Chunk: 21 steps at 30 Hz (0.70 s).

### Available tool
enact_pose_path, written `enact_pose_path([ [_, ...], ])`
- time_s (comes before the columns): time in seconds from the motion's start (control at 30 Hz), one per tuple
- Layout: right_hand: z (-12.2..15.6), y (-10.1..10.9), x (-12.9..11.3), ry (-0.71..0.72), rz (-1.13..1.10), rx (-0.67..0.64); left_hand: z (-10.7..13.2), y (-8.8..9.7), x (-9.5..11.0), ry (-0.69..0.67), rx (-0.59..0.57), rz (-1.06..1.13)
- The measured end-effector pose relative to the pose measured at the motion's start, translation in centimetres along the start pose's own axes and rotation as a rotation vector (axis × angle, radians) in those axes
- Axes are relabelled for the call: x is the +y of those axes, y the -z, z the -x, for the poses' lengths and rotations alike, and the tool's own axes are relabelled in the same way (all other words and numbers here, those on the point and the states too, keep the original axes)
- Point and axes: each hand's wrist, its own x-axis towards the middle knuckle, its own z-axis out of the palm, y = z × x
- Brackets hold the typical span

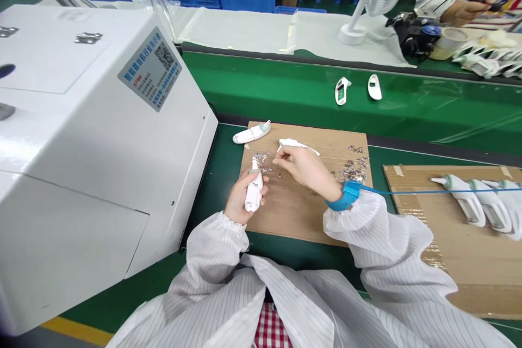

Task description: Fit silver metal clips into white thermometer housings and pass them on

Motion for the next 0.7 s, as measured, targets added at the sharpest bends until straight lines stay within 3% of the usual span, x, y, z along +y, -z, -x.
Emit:
enact_pose_path([
  [0.1, 1.3, 0.4, -1.3, 0.113, -0.195, -0.028, 0.2, -0.5, 0.2, 0.089, -0.109, 0.045],
  [0.2, 2.4, 0.7, -2.0, 0.242, -0.173, 0.012, 0.6, -1.1, 0.7, 0.114, -0.225, 0.098],
  [0.33, 3.2, 1.0, -2.0, 0.340, -0.172, 0.057, 1.2, -1.7, 0.6, 0.062, -0.243, 0.065],
  [0.4, 3.5, 1.0, -2.1, 0.272, -0.209, 0.063, 1.5, -2.0, 0.2, -0.060, -0.190, 0.003],
  [0.5, 3.8, 0.7, -2.7, 0.035, -0.341, 0.046, 1.9, -2.5, -0.5, -0.383, -0.062, -0.156],
  [0.57, 3.8, 0.5, -3.1, -0.080, -0.440, 0.036, 2.2, -2.7, -0.8, -0.523, -0.013, -0.257],
  [0.63, 3.9, 0.5, -3.3, -0.110, -0.496, 0.059, 2.4, -2.9, -0.9, -0.537, -0.026, -0.290],
  [0.7, 4.0, 0.8, -3.5, -0.100, -0.516, 0.116, 2.4, -2.9, -0.8, -0.431, -0.100, -0.240],
])
